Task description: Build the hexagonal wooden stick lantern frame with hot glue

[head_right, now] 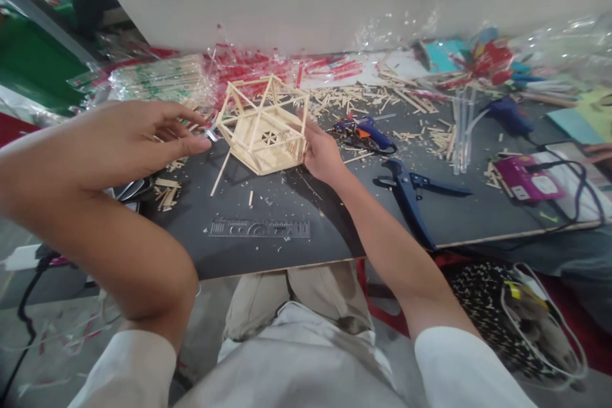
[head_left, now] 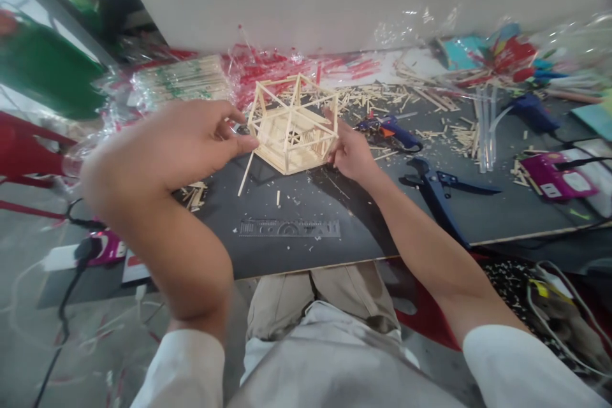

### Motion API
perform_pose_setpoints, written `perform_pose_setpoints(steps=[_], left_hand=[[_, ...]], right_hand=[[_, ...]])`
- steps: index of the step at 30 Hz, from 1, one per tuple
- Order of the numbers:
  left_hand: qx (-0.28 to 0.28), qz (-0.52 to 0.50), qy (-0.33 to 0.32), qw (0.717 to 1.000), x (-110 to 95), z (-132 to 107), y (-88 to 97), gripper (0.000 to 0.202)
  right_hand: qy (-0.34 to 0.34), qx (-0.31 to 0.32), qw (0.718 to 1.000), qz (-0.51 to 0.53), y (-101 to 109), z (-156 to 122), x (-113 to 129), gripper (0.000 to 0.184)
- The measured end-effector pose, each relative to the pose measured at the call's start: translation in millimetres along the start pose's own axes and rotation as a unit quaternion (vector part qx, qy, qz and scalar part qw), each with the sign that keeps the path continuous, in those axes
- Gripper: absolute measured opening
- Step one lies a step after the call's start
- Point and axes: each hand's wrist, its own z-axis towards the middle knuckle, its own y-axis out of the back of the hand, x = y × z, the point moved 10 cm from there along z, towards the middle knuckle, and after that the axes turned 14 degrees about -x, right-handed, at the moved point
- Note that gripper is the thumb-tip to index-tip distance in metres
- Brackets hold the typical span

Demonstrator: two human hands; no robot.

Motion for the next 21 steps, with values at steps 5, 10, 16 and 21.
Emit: perform_pose_setpoints(steps=[5,10,16,21], left_hand=[[0.019,0.040,0.035,0.998,-4,1,-2.7,0.054],[0.041,0.062,0.036,0.997,-13,5,-9.6,0.053],[0.078,0.081,0.018,0.993,-25,20,-31.4,0.058],[0.095,0.078,0.022,0.992,-28,30,-45.0,0.058]], right_hand=[[-0.106,0.006,0.987,0.118,-4,4,-3,0.062],[-0.090,-0.020,0.988,0.121,-3,4,-2,0.050],[-0.105,-0.069,0.971,0.203,4,-1,5,0.026],[-0.147,-0.022,0.953,0.266,-7,-5,14,0.025]])
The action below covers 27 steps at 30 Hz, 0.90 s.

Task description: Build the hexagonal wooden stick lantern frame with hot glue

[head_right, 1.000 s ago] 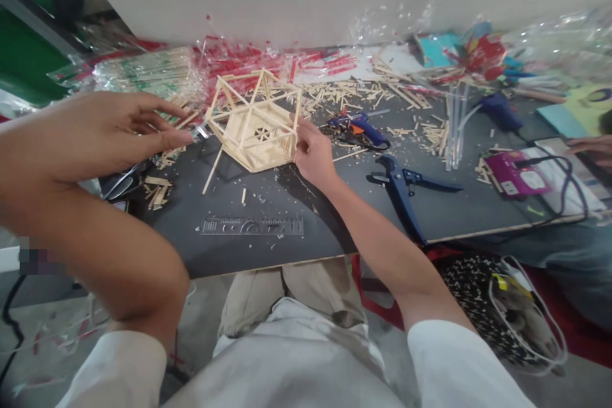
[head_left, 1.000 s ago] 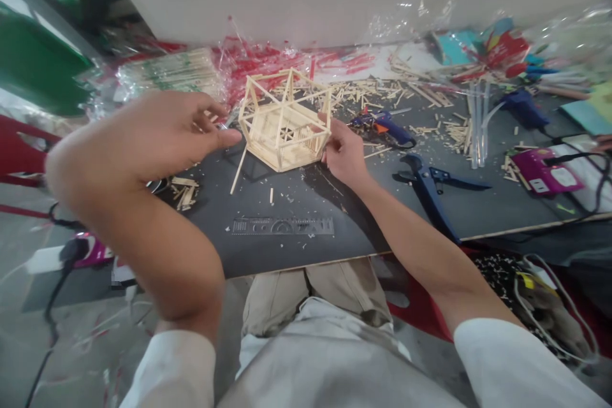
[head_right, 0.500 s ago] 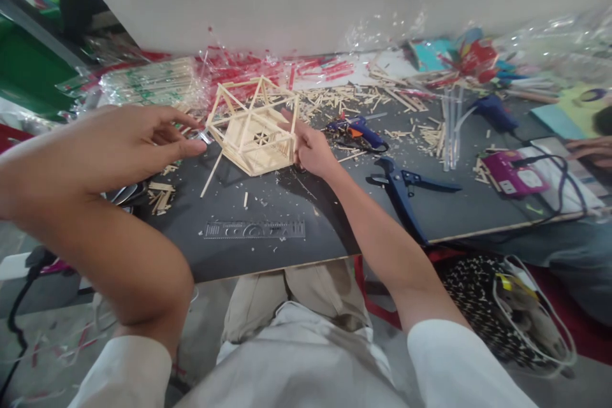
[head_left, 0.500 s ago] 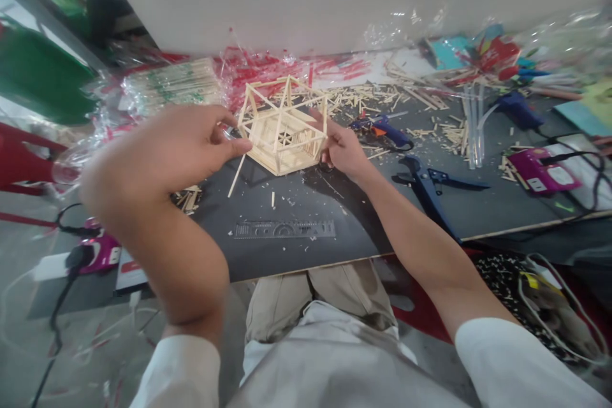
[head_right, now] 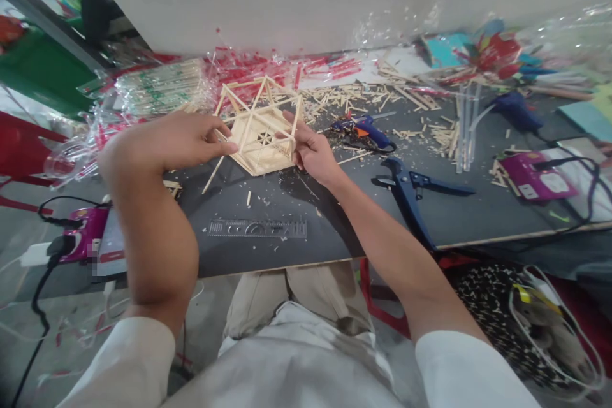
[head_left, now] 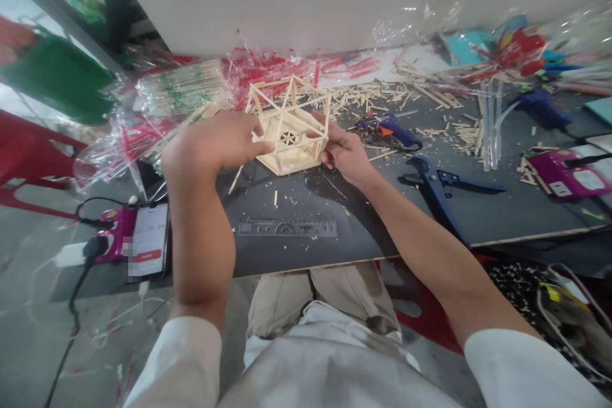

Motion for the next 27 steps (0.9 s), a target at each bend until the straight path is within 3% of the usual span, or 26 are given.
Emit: perform_pose_setpoints(steps=[7,13,16,19,27], left_hand=[[-0.007,0.003,-0.007,1.000,1,0,2.4,0.057],[-0.002,-0.009,-0.008,1.000,5,5,-5.0,0.061],[-0.007,-0.007,-0.007,1.000,6,7,-5.9,0.058],[-0.001,0.008,-0.027,1.000,0,7,-6.5,0.051],[-0.002,0.008,-0.053,0.999,-8,6,-4.9,0.050]], right_hand=[[-0.082,-0.023,0.993,0.080,-1,-5,-10,0.036],[-0.162,-0.046,0.973,0.157,-2,-5,-14,0.028],[-0.209,-0.038,0.960,0.180,-4,-8,-17,0.034],[-0.211,-0.028,0.958,0.192,-3,-9,-14,0.037],[-0.203,-0.006,0.958,0.201,-3,-8,-13,0.023]])
